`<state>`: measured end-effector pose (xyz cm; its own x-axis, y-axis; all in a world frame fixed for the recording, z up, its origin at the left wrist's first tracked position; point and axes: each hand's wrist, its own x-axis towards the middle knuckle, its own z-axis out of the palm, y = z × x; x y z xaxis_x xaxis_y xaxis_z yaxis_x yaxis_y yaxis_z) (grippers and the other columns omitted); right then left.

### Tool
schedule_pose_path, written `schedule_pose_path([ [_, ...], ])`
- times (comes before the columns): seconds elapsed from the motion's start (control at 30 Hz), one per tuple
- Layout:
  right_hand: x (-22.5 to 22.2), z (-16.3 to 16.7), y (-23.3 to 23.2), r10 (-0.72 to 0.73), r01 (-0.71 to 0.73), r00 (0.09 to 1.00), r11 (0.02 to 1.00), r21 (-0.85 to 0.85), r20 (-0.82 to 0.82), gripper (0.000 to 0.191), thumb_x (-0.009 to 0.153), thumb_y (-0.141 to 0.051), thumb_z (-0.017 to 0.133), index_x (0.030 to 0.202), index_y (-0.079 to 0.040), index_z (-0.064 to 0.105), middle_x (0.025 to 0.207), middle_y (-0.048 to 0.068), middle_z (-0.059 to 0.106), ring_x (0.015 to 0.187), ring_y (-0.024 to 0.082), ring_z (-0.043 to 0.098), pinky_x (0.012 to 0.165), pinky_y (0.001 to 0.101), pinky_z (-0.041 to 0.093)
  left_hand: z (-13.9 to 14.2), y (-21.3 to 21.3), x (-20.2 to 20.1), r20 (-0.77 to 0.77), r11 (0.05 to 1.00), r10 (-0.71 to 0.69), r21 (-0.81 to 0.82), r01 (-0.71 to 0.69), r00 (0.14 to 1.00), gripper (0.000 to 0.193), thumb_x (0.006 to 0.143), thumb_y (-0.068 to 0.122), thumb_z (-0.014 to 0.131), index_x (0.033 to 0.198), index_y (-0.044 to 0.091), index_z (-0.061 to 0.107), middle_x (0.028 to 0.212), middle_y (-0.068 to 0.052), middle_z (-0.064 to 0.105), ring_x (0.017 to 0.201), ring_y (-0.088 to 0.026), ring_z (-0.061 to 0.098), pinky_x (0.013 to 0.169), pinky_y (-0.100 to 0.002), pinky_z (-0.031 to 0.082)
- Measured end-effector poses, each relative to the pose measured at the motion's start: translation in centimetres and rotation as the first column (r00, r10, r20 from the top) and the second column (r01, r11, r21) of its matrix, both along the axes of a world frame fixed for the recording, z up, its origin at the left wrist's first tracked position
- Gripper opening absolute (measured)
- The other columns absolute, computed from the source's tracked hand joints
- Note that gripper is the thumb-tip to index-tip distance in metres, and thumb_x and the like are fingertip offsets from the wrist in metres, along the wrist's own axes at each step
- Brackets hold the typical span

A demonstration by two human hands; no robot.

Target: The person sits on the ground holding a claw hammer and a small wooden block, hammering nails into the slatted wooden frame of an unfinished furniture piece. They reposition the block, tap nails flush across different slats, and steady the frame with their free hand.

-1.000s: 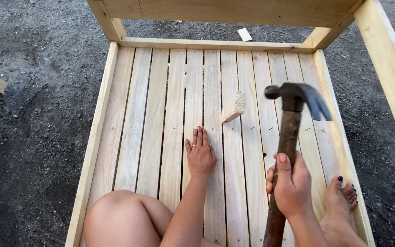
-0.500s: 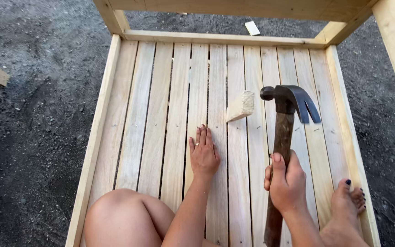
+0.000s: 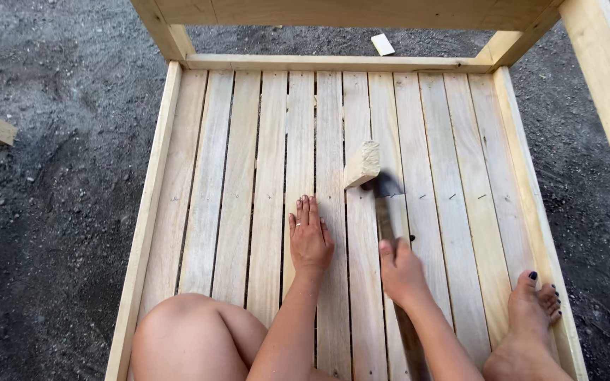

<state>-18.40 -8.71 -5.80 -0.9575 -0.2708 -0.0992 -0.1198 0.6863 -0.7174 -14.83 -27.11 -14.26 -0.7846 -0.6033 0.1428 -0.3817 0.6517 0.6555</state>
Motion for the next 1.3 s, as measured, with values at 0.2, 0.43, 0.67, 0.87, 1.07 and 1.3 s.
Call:
schedule_pose_path([
  [0.2,-2.2,0.6,-0.9,-0.123,0.141,0.849,0.990,0.004,0.513,0.044,0.100,-0.048,0.053,0.094,-0.005,0.052,0.063,0.010,0.057,0.043,0.021,0.054,0.045,0.0405,0.049,1.4,-1.8,-0.4,0.002,0.996,-0.081,0.033,0.081,0.997,0.062,0.096,0.010,0.052,0.156,0.006,0.039,0.165,-0.013,0.036,0.155,-0.029,0.028,0.126,-0.047,0.017],
  [0.43,-0.3,8.4,1.2,-0.076,0.367,0.703,0.890,-0.269,0.707,0.033,0.095,-0.037,0.065,0.098,-0.007,0.051,0.063,0.007,0.054,0.044,0.019,0.050,0.043,0.0387,0.045,12.1,-4.7,-5.0,-0.165,0.922,-0.193,0.308,0.236,0.967,0.114,0.064,0.014,0.087,0.160,0.023,0.026,0.155,-0.023,0.031,0.140,-0.039,0.040,0.109,-0.045,0.043],
  [0.67,1.0,13.7,4.4,-0.012,0.374,0.772,0.817,-0.439,0.636,0.027,0.094,-0.030,0.066,0.097,-0.007,0.052,0.063,0.007,0.054,0.044,0.017,0.050,0.042,0.0378,0.043,15.0,2.0,-3.5,-0.428,0.956,-0.027,0.254,0.149,0.903,0.058,0.076,0.015,0.089,0.121,0.010,0.053,0.120,-0.015,0.069,0.108,-0.036,0.067,0.088,-0.043,0.056],
  [0.87,2.8,18.0,3.9,0.087,0.368,0.796,0.717,-0.593,0.599,0.024,0.095,-0.028,0.064,0.096,-0.008,0.051,0.062,0.006,0.054,0.043,0.016,0.049,0.042,0.0365,0.043,11.2,7.1,4.1,-0.586,0.940,-0.079,0.225,0.256,0.806,0.057,0.079,0.004,0.077,0.129,0.007,0.050,0.148,-0.016,0.052,0.122,-0.034,0.063,0.086,-0.041,0.059],
  [1.07,3.9,19.8,5.6,0.130,0.322,0.820,0.701,-0.636,0.558,0.025,0.094,-0.028,0.065,0.095,-0.007,0.050,0.061,0.006,0.054,0.043,0.016,0.049,0.041,0.0362,0.044,21.4,1.8,-4.4,-0.441,0.876,0.174,0.478,0.066,0.880,0.081,0.085,0.023,0.081,0.151,0.001,0.038,0.117,-0.019,0.070,0.102,-0.026,0.071,0.085,-0.035,0.057],
  [1.3,2.9,20.6,7.5,0.069,0.324,0.873,0.659,-0.679,0.483,0.024,0.094,-0.026,0.067,0.095,-0.007,0.051,0.063,0.006,0.055,0.044,0.015,0.051,0.041,0.0351,0.044,37.3,-3.2,-10.1,-0.705,0.764,-0.003,0.456,0.457,0.709,0.068,0.090,0.009,0.075,0.144,0.013,0.035,0.112,-0.010,0.067,0.094,-0.018,0.069,0.078,-0.033,0.058],
])
